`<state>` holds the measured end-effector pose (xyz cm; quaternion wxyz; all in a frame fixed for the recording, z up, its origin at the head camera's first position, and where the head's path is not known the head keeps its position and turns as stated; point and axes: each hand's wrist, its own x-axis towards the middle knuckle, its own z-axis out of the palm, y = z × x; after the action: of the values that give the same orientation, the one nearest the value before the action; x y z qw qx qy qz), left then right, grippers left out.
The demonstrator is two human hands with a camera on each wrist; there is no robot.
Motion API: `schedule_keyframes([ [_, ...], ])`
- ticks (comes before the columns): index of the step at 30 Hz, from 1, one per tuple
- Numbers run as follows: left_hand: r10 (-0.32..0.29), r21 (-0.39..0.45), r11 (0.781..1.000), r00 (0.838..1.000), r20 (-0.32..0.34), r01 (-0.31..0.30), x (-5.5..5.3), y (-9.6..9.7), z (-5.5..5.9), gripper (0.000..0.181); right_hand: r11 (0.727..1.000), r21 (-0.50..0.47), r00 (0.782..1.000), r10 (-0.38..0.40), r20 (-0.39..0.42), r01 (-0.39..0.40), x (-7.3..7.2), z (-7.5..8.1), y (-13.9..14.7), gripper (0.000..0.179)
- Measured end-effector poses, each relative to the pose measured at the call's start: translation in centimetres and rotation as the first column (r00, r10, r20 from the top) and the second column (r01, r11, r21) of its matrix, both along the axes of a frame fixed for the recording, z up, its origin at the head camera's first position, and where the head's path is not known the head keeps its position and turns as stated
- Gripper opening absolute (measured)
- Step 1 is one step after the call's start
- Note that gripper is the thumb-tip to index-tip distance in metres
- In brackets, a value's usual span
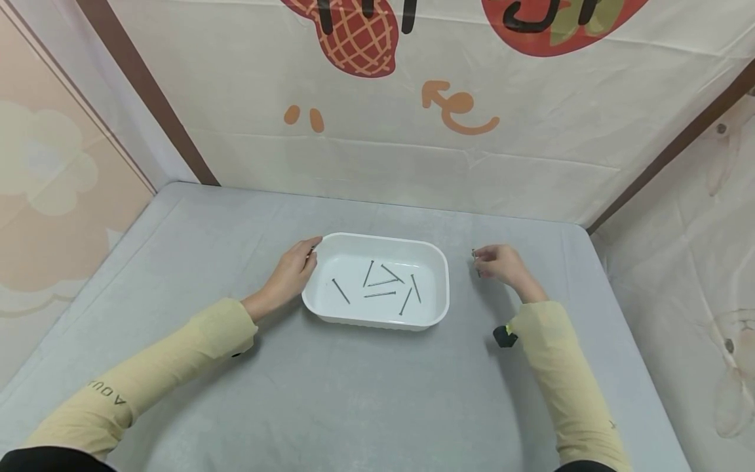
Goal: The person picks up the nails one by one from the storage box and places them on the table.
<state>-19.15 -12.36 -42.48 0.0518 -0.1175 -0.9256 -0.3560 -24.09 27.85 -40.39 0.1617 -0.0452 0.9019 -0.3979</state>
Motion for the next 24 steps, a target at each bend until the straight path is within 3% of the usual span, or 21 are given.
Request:
schedule_keyframes([
  [24,0.002,0.002,1.0,1.0,0.01,-0.002,-0.1,0.0,-0.1,0.039,0.999,0.043,0.999,-0.01,0.049,0.007,-0.2,-1.5,0.7,0.034],
])
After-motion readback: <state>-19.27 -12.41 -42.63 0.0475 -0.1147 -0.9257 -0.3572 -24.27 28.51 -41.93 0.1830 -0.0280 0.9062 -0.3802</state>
